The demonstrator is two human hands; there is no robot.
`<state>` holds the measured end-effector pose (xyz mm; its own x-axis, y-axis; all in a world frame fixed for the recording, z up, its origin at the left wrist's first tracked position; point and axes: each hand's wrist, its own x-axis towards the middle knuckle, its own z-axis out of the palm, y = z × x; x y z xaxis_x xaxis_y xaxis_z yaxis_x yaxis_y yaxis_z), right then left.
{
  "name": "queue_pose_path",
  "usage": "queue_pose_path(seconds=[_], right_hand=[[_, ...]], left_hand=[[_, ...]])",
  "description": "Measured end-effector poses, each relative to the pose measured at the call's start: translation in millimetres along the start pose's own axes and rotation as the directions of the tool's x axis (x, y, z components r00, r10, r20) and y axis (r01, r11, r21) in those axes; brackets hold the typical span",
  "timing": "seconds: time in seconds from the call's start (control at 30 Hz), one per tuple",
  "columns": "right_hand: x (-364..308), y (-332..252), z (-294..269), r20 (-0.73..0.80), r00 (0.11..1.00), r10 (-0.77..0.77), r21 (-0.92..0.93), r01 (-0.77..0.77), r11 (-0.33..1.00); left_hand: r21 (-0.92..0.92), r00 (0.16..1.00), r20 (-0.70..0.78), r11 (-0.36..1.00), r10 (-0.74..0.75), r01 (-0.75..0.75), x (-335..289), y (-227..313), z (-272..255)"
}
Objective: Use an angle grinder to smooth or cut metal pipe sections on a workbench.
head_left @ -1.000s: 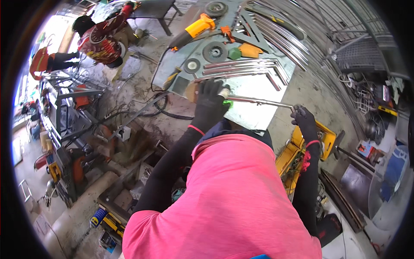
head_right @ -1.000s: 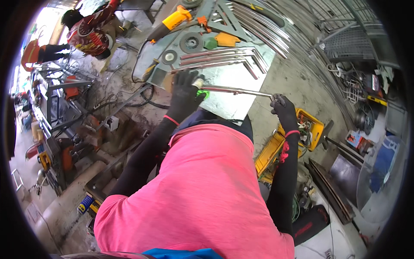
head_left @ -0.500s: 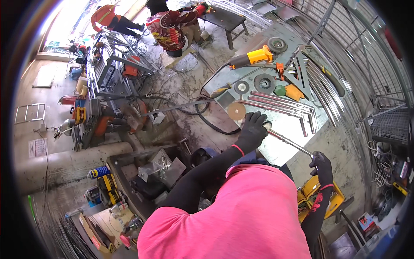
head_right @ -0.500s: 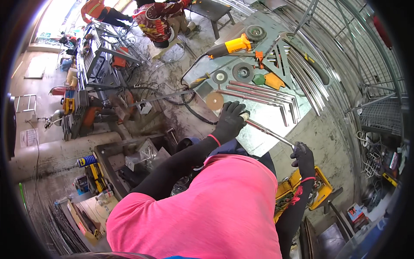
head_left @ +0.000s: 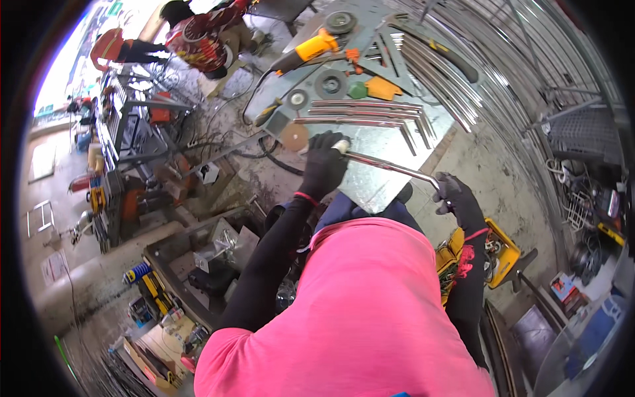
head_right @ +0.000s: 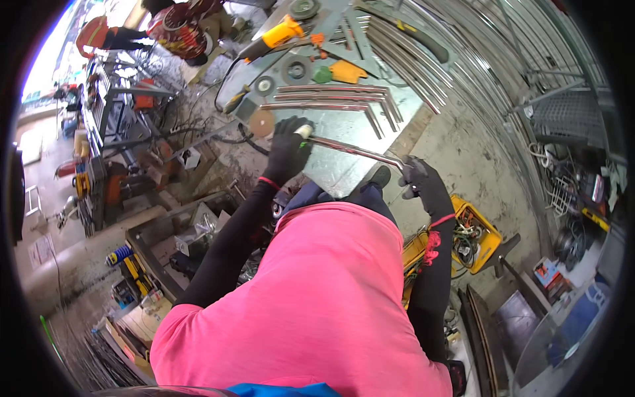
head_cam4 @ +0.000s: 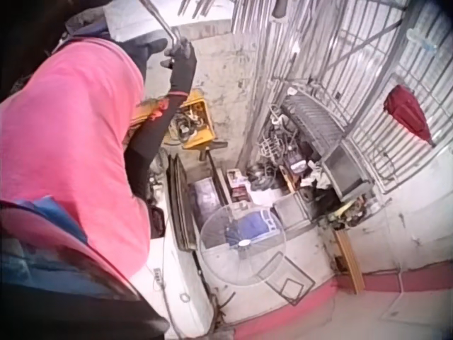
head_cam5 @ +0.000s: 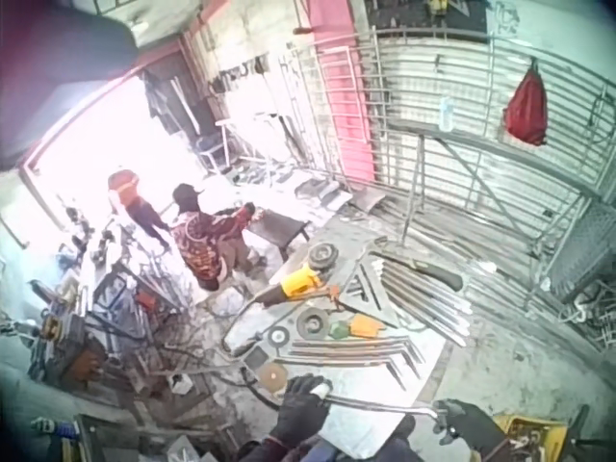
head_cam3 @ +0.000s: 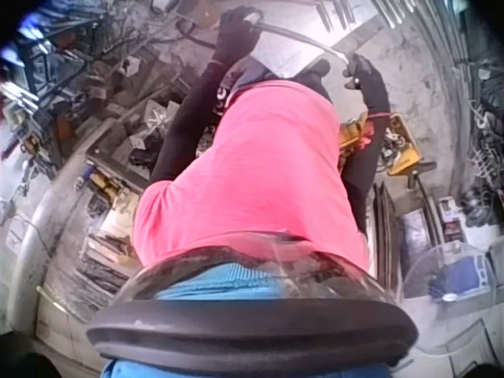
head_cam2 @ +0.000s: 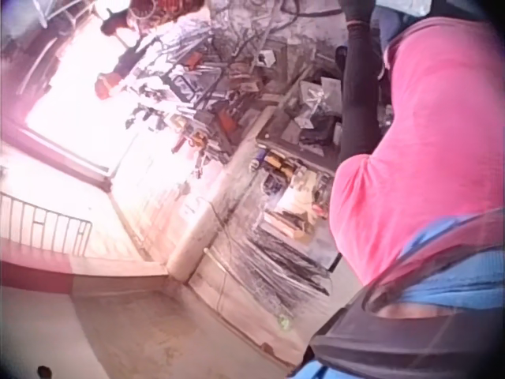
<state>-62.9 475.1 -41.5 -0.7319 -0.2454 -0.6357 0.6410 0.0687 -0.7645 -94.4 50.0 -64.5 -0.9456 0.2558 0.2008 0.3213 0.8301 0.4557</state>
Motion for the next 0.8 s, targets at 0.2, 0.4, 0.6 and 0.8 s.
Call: queue_pose_path(seconds=[0.2,0.4,0.6,0.8], right_hand=[[34,69,10,-0.134,0.954,-0.267,-0.049,0.262,0.964],[41,46,73,-0.180,0.946,-0.270,-0.004,0.274,0.962],[61,57,72,-0.178,0.937,-0.300,-0.186,0.268,0.945],[63,58,27,-0.096,0.964,-0.247,0.121,0.257,0.959]], left_hand=[[-0.169,0.945,-0.317,0.985,-0.079,0.026,61,21,-102],[-0.315,0.773,-0.592,0.948,-0.226,0.036,116,72,-212],[-0.795,0.755,-0.462,0.595,-0.466,-0.120,109,86,-194],[-0.874,0.817,-0.193,0.474,-0.544,0.109,80,74,-119]])
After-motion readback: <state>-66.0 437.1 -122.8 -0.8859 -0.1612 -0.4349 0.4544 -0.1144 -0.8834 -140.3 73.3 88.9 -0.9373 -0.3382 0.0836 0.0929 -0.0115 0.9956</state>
